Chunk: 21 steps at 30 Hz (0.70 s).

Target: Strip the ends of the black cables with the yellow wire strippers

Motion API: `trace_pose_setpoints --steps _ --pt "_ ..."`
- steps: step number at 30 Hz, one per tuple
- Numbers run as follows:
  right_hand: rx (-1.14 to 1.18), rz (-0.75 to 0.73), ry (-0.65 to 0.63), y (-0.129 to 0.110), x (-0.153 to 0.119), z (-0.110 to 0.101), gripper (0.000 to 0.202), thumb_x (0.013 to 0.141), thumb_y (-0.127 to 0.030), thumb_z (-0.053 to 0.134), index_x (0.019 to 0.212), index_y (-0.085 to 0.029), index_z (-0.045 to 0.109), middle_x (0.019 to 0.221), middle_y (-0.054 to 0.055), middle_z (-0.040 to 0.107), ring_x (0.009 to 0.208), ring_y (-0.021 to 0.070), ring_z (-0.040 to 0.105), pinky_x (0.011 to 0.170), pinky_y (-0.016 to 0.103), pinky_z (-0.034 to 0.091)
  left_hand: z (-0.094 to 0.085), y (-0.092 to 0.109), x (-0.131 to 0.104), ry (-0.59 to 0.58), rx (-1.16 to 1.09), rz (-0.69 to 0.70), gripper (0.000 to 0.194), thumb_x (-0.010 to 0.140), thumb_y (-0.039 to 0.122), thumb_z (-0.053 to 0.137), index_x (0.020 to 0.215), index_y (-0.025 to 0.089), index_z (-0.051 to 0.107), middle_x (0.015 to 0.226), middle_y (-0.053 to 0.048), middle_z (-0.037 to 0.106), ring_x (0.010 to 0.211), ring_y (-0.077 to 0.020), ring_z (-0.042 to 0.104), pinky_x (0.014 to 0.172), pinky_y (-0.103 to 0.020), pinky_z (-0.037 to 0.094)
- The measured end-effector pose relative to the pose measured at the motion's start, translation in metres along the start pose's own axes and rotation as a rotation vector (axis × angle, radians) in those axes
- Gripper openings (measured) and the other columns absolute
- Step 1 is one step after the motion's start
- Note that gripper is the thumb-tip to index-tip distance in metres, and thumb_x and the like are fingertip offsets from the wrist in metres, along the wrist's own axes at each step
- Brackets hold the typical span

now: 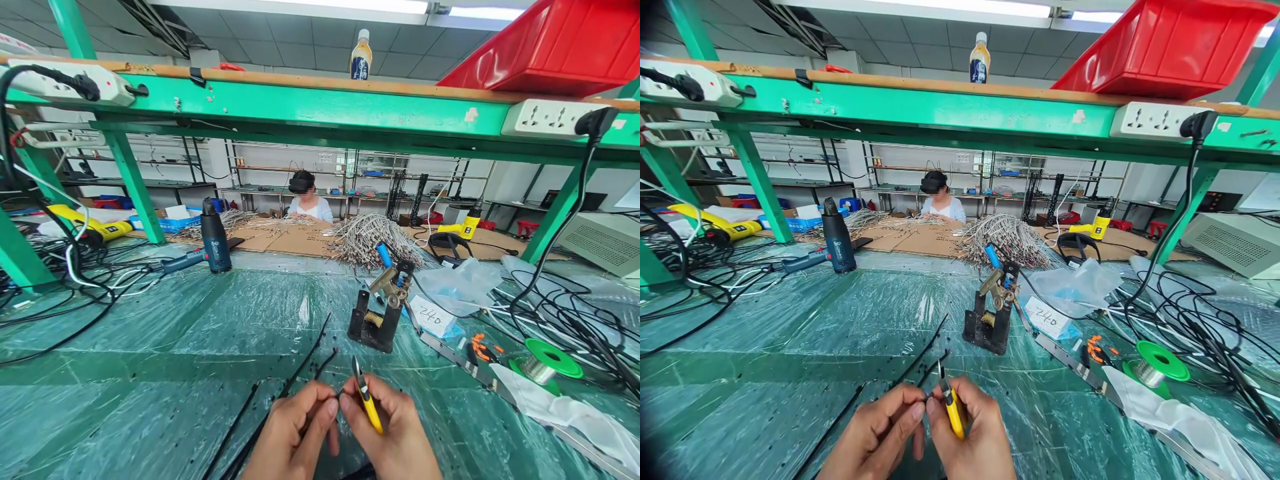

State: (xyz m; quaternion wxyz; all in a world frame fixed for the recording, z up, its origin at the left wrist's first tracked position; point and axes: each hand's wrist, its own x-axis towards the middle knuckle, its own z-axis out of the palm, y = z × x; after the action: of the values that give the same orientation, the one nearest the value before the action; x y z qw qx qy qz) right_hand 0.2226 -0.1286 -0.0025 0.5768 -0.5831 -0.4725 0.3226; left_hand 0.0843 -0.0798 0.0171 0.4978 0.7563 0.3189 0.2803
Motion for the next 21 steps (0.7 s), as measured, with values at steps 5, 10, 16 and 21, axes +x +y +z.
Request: trace_pose_setpoints --steps 5,10,16,21 --pt "-0.066 0.001 -0.088 0.005 0.0 -0.003 0.027 0.084 -0.043 0.053 0.079 -0.017 0.057 0.067 -0.001 0.054 0.058 0.0117 0.047 0.055 0.021 0.041 -0.003 0.0 0.003 -0.061 0.018 0.012 0.041 0.093 0.046 0.038 0.065 0.019 0.052 0.052 0.002 0.053 0.05 -0.0127 0.047 0.054 -0.023 0.034" --pt "-0.202 -0.031 -0.138 0.003 0.0 -0.006 0.017 0.085 -0.03 0.049 0.084 -0.016 0.057 0.076 0.004 0.063 0.069 0.0161 0.059 0.066 0.024 0.049 0.0 -0.004 0.003 -0.073 -0.119 -0.096 0.041 0.092 0.048 0.041 0.064 0.019 0.05 0.046 0.004 0.047 0.042 -0.0104 0.037 0.045 -0.022 0.028" --pt "-0.427 -0.229 -0.072 0.0 0.0 -0.009 0.007 0.08 -0.02 0.05 0.079 -0.018 0.056 0.069 -0.001 0.06 0.064 0.0138 0.058 0.062 0.022 0.046 0.001 -0.005 0.004 -0.145 -0.358 -0.248 0.039 0.087 0.049 0.048 0.066 0.017 0.055 0.041 0.006 0.047 0.03 -0.006 0.026 0.033 -0.02 0.016" --pt "-0.464 -0.409 -0.009 -0.003 -0.001 -0.012 0.017 0.074 -0.011 0.051 0.087 -0.019 0.056 0.074 -0.001 0.057 0.067 0.0135 0.057 0.062 0.023 0.045 -0.002 -0.006 0.009 -0.185 -0.701 -0.308 0.028 0.087 0.032 0.052 0.067 0.014 0.058 0.035 0.006 0.046 0.025 -0.0031 0.019 0.03 -0.018 0.011"
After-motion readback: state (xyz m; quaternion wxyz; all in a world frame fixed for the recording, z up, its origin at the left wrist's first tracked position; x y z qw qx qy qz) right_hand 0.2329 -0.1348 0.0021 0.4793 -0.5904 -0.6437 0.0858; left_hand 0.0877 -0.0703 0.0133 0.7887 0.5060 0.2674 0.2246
